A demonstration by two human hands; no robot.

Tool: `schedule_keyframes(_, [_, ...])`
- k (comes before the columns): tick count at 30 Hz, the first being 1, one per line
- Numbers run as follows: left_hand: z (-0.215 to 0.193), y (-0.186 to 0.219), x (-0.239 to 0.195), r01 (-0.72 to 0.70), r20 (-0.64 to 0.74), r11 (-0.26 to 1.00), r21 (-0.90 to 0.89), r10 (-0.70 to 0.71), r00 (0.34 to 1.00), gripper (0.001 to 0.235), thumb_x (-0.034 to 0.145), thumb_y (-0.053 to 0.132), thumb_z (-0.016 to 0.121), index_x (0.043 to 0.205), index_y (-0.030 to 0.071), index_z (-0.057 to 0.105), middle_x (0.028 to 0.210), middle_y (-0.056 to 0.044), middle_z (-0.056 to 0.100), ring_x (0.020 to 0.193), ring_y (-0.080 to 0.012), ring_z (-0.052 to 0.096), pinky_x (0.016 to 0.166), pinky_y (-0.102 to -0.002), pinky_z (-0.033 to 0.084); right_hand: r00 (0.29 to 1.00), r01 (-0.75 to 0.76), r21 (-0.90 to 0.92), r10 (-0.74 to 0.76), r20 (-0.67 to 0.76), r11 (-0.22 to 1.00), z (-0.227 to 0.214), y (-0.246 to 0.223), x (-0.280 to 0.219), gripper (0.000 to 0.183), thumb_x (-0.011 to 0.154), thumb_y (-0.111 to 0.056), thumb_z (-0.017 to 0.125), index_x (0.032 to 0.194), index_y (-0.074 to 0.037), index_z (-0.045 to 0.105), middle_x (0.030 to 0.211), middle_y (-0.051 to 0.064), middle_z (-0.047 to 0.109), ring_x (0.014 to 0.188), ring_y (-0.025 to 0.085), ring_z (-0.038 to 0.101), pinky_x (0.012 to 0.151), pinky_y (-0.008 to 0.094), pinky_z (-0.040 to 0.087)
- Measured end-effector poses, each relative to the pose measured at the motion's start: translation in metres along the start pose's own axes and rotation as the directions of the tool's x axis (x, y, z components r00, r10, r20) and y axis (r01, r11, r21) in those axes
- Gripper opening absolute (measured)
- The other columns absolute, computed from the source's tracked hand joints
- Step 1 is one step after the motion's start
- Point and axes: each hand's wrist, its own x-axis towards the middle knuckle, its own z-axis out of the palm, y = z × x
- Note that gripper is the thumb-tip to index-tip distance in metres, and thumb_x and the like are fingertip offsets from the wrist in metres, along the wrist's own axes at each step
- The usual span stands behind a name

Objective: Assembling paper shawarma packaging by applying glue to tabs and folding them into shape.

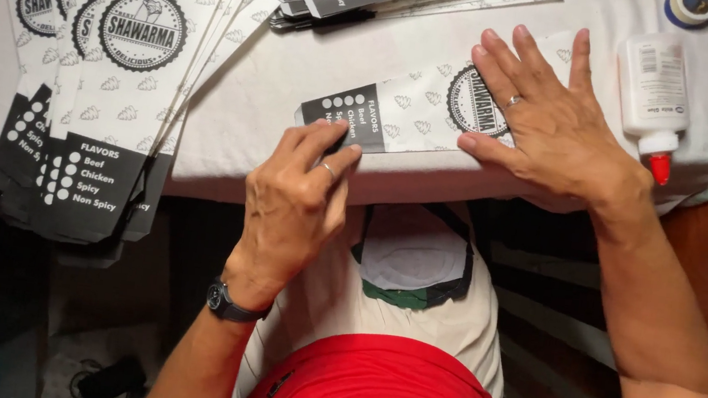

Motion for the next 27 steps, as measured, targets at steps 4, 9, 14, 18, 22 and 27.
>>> schedule_keyframes(4, [0.029, 0.026, 0.029, 0.142, -0.042, 0.987, 0.074, -0.139, 0.989, 0.015, 0.074, -0.002, 0.063, 0.085, -0.005, 0.073, 0.106, -0.022, 0.065, 0.100, -0.0386, 0.052, 0.080, -0.050, 0.046, 1.000, 0.010, 0.003, -0.010, -0.020, 1.000, 0.004, 0.003, 0.000, 0.090, 0.097, -0.064, 0.036, 0.166, -0.012, 0.010, 0.174, 0.009, 0.009, 0.160, 0.032, 0.002, 0.119, 0.065, -0.014])
schedule_keyframes(9, [0.120, 0.060, 0.071, 0.125, 0.289, 0.905, 0.406, -0.257, 0.922, 0.075, 0.094, 0.019, 0.059, 0.162, 0.005, 0.032, 0.169, -0.018, 0.018, 0.158, -0.0366, 0.017, 0.130, -0.057, 0.017, 0.993, 0.065, -0.042, -0.069, -0.098, 0.997, 0.010, 0.006, -0.002, 0.088, 0.098, -0.058, 0.041, 0.167, -0.014, 0.008, 0.175, 0.008, 0.010, 0.161, 0.035, 0.007, 0.120, 0.069, -0.008])
schedule_keyframes(14, [0.080, 0.029, 0.036, 0.335, 0.185, 0.822, 0.461, -0.458, 0.870, 0.078, 0.104, 0.048, 0.052, 0.162, 0.002, 0.030, 0.169, -0.022, 0.017, 0.158, -0.0350, 0.011, 0.129, -0.056, 0.009, 0.994, 0.041, -0.034, -0.044, -0.102, 0.999, 0.009, 0.005, -0.002, 0.090, 0.097, -0.062, 0.042, 0.166, -0.009, 0.016, 0.173, 0.012, 0.017, 0.159, 0.036, 0.010, 0.120, 0.070, -0.004])
schedule_keyframes(18, [0.038, 0.013, 0.013, 0.411, 0.164, 0.814, 0.410, -0.509, 0.845, 0.092, 0.107, 0.056, 0.051, 0.161, -0.009, 0.015, 0.169, -0.029, 0.009, 0.160, -0.0393, 0.006, 0.131, -0.054, 0.006, 0.998, 0.025, -0.038, -0.027, -0.060, 0.999, 0.008, 0.006, -0.001, 0.093, 0.095, -0.065, 0.040, 0.167, -0.015, 0.006, 0.175, 0.008, 0.004, 0.160, 0.032, 0.002, 0.122, 0.065, -0.007])
schedule_keyframes(22, [0.036, 0.019, 0.016, 0.390, 0.145, 0.801, 0.455, -0.498, 0.855, 0.096, 0.104, 0.061, 0.049, 0.161, -0.010, 0.018, 0.168, -0.031, 0.012, 0.159, -0.0404, 0.008, 0.130, -0.054, 0.005, 0.999, -0.044, -0.045, 0.045, 0.006, 0.998, -0.008, -0.017, -0.003, 0.105, 0.092, -0.071, 0.039, 0.165, -0.006, 0.003, 0.173, 0.016, 0.004, 0.158, 0.032, -0.005, 0.121, 0.056, -0.015])
schedule_keyframes(27, [0.036, 0.020, 0.016, 0.393, 0.132, 0.799, 0.454, -0.497, 0.858, 0.104, 0.102, 0.067, 0.053, 0.161, -0.011, 0.016, 0.168, -0.031, 0.011, 0.159, -0.0405, 0.008, 0.130, -0.056, 0.006, 0.983, 0.141, -0.135, -0.155, -0.102, 0.981, 0.019, -0.060, -0.020, 0.118, 0.087, -0.091, 0.023, 0.165, -0.006, 0.000, 0.173, 0.013, -0.003, 0.159, 0.029, -0.008, 0.123, 0.064, -0.012])
